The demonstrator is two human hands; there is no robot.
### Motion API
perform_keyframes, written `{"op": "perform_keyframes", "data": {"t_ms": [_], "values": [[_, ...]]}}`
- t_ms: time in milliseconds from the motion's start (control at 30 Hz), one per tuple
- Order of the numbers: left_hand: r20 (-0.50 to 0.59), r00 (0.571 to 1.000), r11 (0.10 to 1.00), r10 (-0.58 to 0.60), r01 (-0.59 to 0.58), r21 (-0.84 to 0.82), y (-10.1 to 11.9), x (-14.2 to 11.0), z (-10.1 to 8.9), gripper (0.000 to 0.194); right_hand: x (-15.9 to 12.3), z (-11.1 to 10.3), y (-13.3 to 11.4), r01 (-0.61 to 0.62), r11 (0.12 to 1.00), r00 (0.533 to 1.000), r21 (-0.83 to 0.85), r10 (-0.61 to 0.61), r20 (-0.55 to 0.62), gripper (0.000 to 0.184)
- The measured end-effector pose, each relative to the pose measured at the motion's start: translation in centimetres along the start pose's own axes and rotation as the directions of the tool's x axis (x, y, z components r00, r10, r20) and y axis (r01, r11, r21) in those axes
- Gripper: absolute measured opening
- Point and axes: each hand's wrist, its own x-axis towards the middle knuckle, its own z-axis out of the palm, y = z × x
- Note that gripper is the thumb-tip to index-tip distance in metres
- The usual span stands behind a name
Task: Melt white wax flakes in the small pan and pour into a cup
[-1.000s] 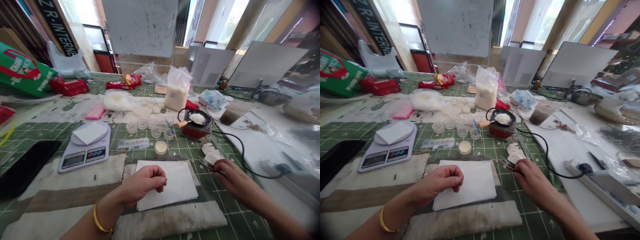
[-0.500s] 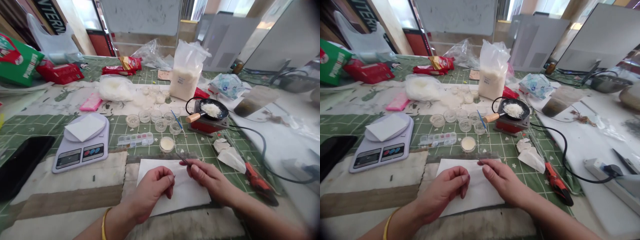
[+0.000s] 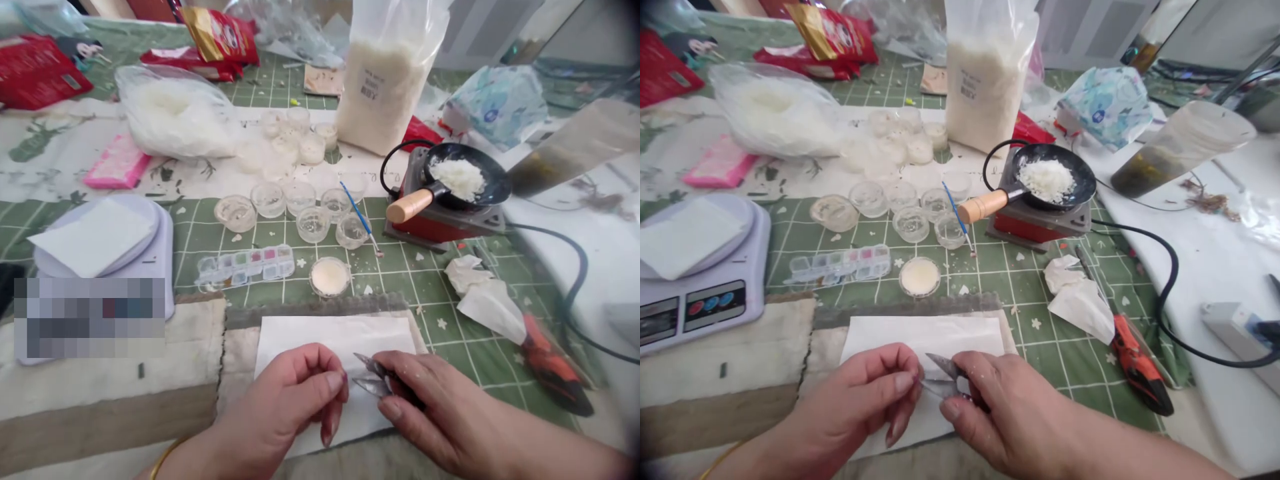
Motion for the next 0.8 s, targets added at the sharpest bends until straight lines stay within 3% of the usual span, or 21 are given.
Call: {"op": "perform_keyframes", "data": {"t_ms": [133,267,800], "values": [[0.039,0.996,0.993,-0.082,0.084,-0.078,-0.01,-0.22,0.36,0.023,-0.13,0.47,0.03,0.072,0.993,0.995,-0.089,-0.066,0.072,0.029],[0.042,0.996,0.994,-0.085,0.087,-0.072,0.13,-0.3,0.49,0.023,-0.15,0.79,0.14,0.107,0.987,0.99,-0.12,-0.096,0.1,0.035],[0.038,0.998,0.998,-0.056,0.057,-0.023,0.27,-0.23,0.55,0.022,0.1,0.62,-0.17,0.073,0.992,0.983,-0.104,-0.054,0.173,0.034]]}}
